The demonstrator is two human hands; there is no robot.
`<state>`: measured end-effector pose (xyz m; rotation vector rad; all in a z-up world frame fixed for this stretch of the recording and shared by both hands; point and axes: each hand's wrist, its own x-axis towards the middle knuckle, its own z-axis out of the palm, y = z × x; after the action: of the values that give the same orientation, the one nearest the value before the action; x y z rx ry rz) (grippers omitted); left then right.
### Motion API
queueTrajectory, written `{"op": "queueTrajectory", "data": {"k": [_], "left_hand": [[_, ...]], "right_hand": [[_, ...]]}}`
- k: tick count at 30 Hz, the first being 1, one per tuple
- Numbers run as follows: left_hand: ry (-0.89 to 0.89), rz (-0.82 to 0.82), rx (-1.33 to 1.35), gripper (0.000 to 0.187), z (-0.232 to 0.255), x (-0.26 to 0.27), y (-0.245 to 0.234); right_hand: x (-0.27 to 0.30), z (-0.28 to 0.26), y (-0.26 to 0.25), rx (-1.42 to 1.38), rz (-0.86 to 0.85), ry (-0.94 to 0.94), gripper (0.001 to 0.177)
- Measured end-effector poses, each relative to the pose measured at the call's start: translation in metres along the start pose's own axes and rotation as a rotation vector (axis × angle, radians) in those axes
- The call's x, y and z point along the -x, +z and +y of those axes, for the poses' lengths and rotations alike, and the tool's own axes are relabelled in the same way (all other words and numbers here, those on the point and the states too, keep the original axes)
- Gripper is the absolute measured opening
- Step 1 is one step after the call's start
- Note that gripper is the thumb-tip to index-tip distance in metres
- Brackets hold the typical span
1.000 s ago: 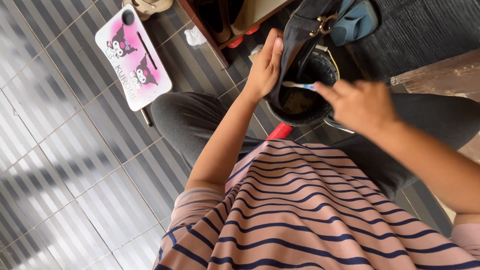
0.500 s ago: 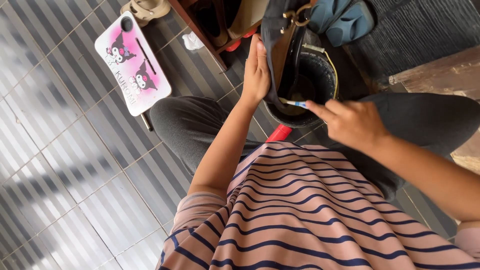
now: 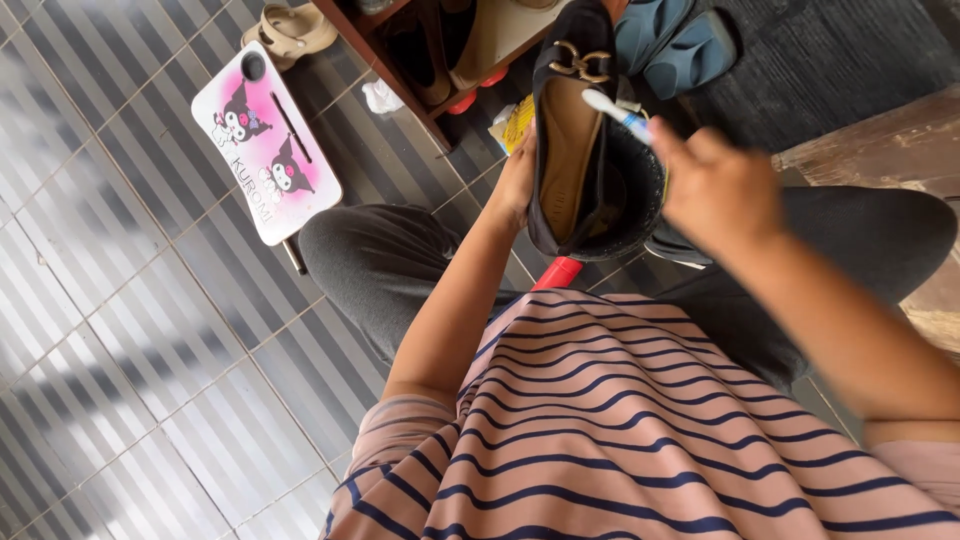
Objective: The person sits on the floor and scrubs a black flat shoe with a toothbrush, dipping it into a bucket of water. They then switch to a beige flat shoe and continue scrubbing the exterior and interior surfaces with the toothbrush.
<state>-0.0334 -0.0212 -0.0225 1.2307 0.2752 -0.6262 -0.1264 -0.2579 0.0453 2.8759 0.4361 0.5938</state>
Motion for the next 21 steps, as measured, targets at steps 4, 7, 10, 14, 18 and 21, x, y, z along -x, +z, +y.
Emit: {"op": "queueTrajectory", "data": {"k": [4,7,10,14,18,21], "left_hand": [[-0.073,0.163,0.156,0.078,0.025,0.039,0.037],[-0.097,0.149,0.157,0.080,0.022,0.037,0.044],[-0.132,0.137,0.173,0.083,0.017,0.034,0.049],[-0.186,0.131,0.207,0.088,0.007,0.031,0.049],[-0.234,0.129,0.244,0.094,0.000,0.025,0.044],[-0.208,0.191,0.230,0.100,-0.010,0.014,0.036]], "right_hand": [[0.014,-0.045,0.009,-0.226,0.144,0.040,0.058],[0.003,-0.040,0.021,-0.274,0.100,0.105,0.060],[-0.014,-0.040,0.035,-0.125,0.162,0.120,0.056],[-0.035,-0.039,0.035,0.024,0.081,0.136,0.060],[-0.037,-0.050,0.026,0.115,-0.010,0.165,0.054],[-0.020,-0.056,0.020,-0.041,-0.098,0.177,0.056]]}}
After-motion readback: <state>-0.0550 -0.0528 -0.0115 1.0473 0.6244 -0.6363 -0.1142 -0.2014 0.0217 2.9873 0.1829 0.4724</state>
